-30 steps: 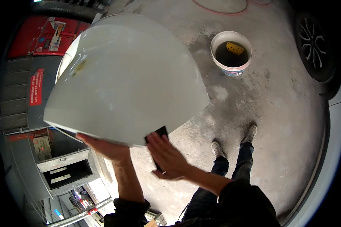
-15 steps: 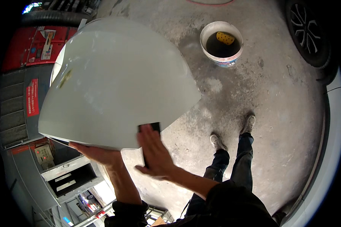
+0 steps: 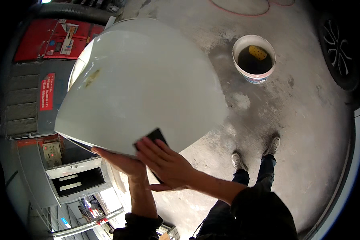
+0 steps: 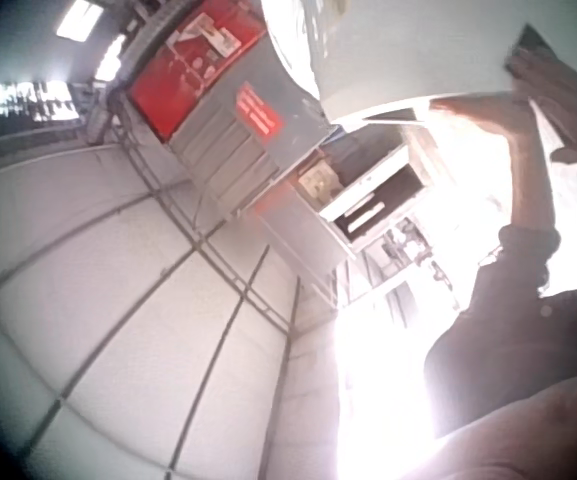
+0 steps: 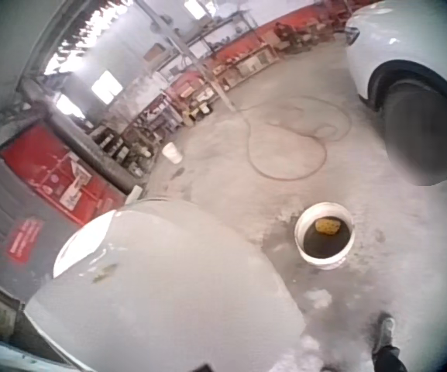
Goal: The person sands a white car bumper with a sanding block, repeatedly dipping the block into a bucket of water. The person works on the main face and edges of the bumper, which is mounted on a stand in a garage.
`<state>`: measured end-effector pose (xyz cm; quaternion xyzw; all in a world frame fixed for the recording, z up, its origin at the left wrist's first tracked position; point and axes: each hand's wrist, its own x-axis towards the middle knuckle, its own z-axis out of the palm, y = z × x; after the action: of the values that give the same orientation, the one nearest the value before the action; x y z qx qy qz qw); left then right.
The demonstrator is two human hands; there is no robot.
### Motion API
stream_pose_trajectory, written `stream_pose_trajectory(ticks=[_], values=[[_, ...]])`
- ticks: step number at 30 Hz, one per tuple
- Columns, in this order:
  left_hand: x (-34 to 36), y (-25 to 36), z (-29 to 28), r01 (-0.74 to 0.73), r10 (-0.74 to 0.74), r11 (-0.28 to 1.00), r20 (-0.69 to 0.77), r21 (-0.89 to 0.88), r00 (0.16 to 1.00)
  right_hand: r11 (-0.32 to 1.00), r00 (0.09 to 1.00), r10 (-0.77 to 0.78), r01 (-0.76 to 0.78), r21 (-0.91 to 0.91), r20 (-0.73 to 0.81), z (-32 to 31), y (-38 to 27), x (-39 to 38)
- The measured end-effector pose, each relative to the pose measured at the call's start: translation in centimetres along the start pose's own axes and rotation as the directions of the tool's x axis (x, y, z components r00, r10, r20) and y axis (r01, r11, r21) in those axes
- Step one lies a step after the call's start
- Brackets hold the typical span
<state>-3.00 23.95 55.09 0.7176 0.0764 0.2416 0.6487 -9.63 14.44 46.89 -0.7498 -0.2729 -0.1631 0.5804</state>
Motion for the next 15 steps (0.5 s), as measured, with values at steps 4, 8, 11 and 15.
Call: stream_pose_trajectory(ticks=[4,8,11,15], values=[[-0.5,0.8,0.5,0.047,-0.048,0.99,-0.002,-0.129,0.999,0.924,0.948,-0.318,0.314,-0.219,0.021,-1.8,0.8,5.6],[0.3,0.2,-0.1,-0.008,0.015,0.981,0.032,-0.196,0.999,0.95,0.968,-0.195,0.226,-0.217,0.156,-0.1,3.8,-1.2],[0.0,-0.3,0.0,0.001,0.015,0.973,0.068,-0.231,0.998,0.994,0.995,-0.031,0.04,-0.099,0.093,1.5,4.2,-6.1],[-0.8,-1.0,-0.7,0.024,-0.017,0.99,0.052,-0.137,0.998,0.98,0.986,-0.143,0.154,-0.123,0.091,-1.2,2.6,1.0]])
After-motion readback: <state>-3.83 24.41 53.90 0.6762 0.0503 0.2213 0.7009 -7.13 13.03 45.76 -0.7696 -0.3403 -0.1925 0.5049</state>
